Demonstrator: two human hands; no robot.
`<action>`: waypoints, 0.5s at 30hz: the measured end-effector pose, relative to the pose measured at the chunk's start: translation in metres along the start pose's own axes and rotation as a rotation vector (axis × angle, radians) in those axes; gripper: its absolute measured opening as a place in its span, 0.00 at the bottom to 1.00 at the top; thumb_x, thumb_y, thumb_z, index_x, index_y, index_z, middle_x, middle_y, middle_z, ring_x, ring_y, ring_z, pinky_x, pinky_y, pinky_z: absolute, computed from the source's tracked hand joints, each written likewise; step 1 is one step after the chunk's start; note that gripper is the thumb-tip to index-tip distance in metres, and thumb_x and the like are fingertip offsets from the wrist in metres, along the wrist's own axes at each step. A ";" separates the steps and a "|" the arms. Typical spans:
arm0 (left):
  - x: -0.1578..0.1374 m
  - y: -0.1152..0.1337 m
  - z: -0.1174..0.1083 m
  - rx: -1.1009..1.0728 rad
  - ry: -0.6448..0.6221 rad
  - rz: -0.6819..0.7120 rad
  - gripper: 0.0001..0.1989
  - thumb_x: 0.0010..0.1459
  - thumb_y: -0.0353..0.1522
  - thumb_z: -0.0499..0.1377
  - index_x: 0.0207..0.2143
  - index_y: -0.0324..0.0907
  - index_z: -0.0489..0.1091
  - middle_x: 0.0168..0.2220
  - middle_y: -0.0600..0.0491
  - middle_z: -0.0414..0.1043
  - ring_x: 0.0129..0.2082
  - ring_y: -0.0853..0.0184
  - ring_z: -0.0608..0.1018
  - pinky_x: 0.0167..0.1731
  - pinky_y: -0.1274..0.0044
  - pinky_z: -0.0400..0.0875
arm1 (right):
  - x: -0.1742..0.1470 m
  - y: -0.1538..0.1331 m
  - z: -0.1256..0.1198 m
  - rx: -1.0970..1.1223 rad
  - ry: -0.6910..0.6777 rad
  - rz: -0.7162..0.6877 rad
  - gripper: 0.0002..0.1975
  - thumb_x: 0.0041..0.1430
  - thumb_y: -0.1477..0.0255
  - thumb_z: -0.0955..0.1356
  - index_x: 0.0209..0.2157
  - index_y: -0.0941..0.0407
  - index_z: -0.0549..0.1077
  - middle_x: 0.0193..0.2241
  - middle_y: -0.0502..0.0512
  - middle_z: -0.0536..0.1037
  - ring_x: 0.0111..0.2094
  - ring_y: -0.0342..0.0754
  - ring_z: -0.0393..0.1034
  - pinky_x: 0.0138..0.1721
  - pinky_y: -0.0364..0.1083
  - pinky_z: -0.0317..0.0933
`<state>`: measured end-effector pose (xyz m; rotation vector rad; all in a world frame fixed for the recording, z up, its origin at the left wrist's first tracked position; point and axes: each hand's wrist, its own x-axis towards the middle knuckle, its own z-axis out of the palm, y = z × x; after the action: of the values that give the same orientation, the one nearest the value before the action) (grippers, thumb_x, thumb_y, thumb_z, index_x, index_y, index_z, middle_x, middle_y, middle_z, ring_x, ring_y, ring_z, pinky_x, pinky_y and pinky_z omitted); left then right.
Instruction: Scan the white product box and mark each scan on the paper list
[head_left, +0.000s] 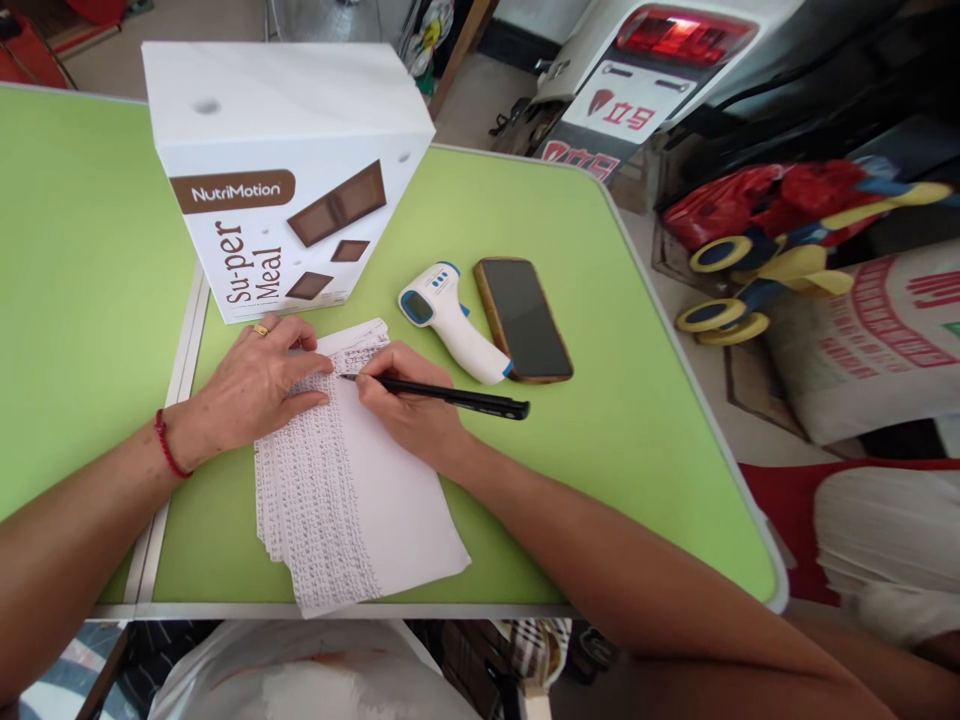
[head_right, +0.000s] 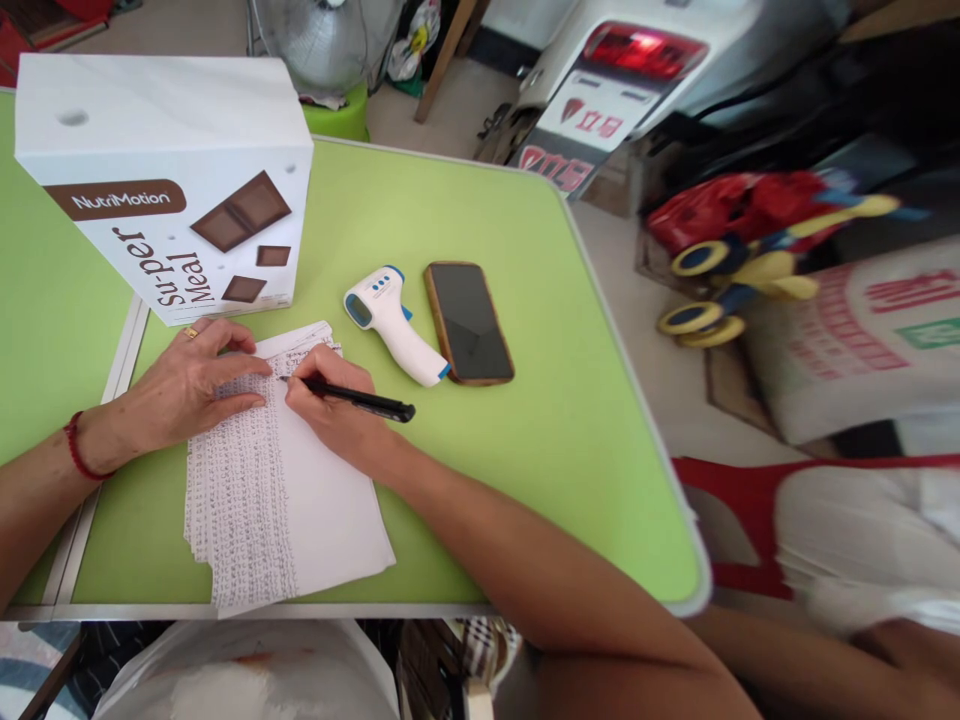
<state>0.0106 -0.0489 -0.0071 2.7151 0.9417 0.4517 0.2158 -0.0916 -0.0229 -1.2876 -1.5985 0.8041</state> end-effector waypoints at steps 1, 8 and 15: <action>0.000 0.000 0.000 0.000 0.000 -0.001 0.12 0.63 0.36 0.60 0.47 0.43 0.75 0.47 0.44 0.67 0.46 0.54 0.70 0.46 0.60 0.69 | 0.000 0.000 0.000 -0.005 -0.002 -0.001 0.06 0.50 0.73 0.65 0.22 0.53 0.63 0.19 0.45 0.66 0.23 0.41 0.57 0.25 0.44 0.55; 0.000 -0.001 0.000 -0.005 0.006 0.009 0.12 0.63 0.36 0.60 0.47 0.42 0.76 0.46 0.43 0.67 0.46 0.53 0.71 0.45 0.60 0.69 | 0.000 -0.001 0.000 -0.013 0.001 -0.018 0.07 0.50 0.74 0.64 0.21 0.53 0.61 0.18 0.45 0.65 0.22 0.40 0.56 0.24 0.43 0.53; 0.000 -0.001 -0.001 -0.004 0.002 0.008 0.13 0.63 0.37 0.61 0.47 0.42 0.75 0.46 0.43 0.67 0.46 0.53 0.70 0.47 0.60 0.69 | 0.000 0.002 -0.001 0.031 0.041 -0.001 0.07 0.50 0.74 0.65 0.22 0.53 0.64 0.19 0.45 0.66 0.23 0.41 0.58 0.25 0.44 0.56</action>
<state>0.0095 -0.0479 -0.0069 2.7158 0.9301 0.4569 0.2179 -0.0909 -0.0245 -1.2735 -1.5483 0.7935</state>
